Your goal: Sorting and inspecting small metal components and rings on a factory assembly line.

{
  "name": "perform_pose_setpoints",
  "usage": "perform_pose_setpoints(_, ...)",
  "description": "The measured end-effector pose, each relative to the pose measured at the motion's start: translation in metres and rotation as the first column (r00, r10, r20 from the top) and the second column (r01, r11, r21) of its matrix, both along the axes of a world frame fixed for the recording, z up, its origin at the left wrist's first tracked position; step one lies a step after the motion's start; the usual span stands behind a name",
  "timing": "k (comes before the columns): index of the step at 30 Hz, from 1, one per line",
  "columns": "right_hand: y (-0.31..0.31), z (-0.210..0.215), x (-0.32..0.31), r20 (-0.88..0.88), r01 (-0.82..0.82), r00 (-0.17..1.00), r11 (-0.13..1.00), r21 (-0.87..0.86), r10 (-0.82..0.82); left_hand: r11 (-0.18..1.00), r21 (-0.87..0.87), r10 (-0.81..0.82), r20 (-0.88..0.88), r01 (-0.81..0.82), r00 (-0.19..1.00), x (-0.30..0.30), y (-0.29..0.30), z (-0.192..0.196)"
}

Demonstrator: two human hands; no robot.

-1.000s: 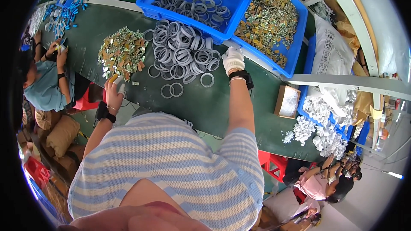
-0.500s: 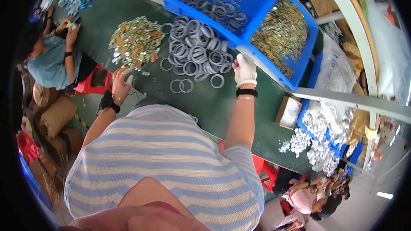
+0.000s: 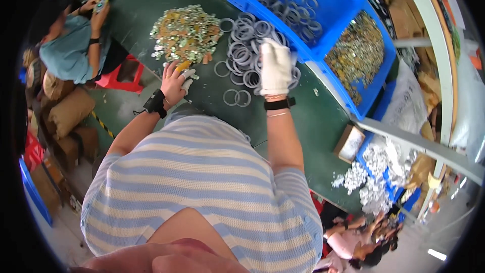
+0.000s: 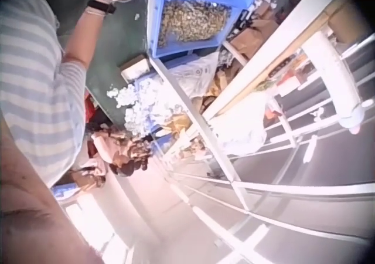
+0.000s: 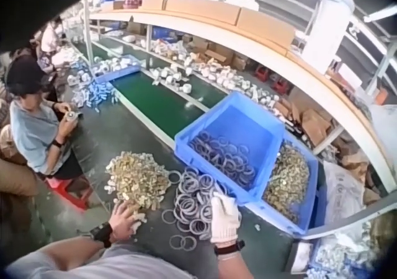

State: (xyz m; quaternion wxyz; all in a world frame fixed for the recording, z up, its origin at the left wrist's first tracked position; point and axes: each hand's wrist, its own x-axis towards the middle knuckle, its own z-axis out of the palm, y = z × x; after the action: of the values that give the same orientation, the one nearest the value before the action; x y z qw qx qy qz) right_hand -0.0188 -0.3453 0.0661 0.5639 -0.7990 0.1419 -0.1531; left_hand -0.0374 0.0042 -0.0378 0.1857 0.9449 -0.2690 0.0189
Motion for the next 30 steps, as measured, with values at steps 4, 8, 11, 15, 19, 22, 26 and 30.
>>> perform_pose_setpoints(4, -0.116, -0.057, -0.046, -0.098, 0.467, 0.876, 0.881, -0.072, -0.472, 0.982, 0.066, -0.183, 0.115, 0.176, 0.976, 0.022, -0.015, -0.017)
perform_pose_setpoints(8, -0.193, -0.092, -0.092, -0.382, 0.34, 0.752, 0.813, -0.473, -0.537, 0.96, 0.194, -0.235, 0.176, 0.201, 0.956, 0.069, -0.033, -0.027)
perform_pose_setpoints(11, -0.181, -0.095, -0.095, -0.447, 0.156, 0.688, 0.718, -0.678, -0.571, 0.963, 0.237, -0.173, 0.167, 0.13, 0.971, 0.086, -0.031, -0.029)
perform_pose_setpoints(15, -0.186, -0.106, -0.1, -0.51, 0.26, 0.562, 0.725, -0.638, -0.651, 0.977, 0.189, -0.122, 0.132, 0.096, 0.984, 0.077, -0.031, -0.021)
perform_pose_setpoints(19, -0.189, -0.104, -0.096, -0.528, 0.205, 0.533, 0.706, -0.678, -0.661, 0.998, -0.03, -0.057, 0.182, 0.064, 0.982, 0.055, -0.01, -0.02)
perform_pose_setpoints(22, -0.186, -0.11, -0.09, -0.498, 0.236, 0.597, 0.732, -0.639, -0.628, 0.994, 0.091, 0.051, 0.095, -0.06, 0.994, 0.038, 0.03, -0.019)
perform_pose_setpoints(26, -0.209, -0.127, -0.112, -0.468, 0.023, 0.741, 0.715, -0.699, -0.481, 0.985, -0.051, 0.17, 0.168, -0.163, 0.971, 0.021, 0.055, 0.0)
perform_pose_setpoints(30, -0.215, -0.14, -0.129, -0.46, -0.093, 0.68, 0.555, -0.827, -0.571, 0.952, -0.119, 0.298, 0.167, -0.281, 0.94, 0.008, 0.085, -0.008)
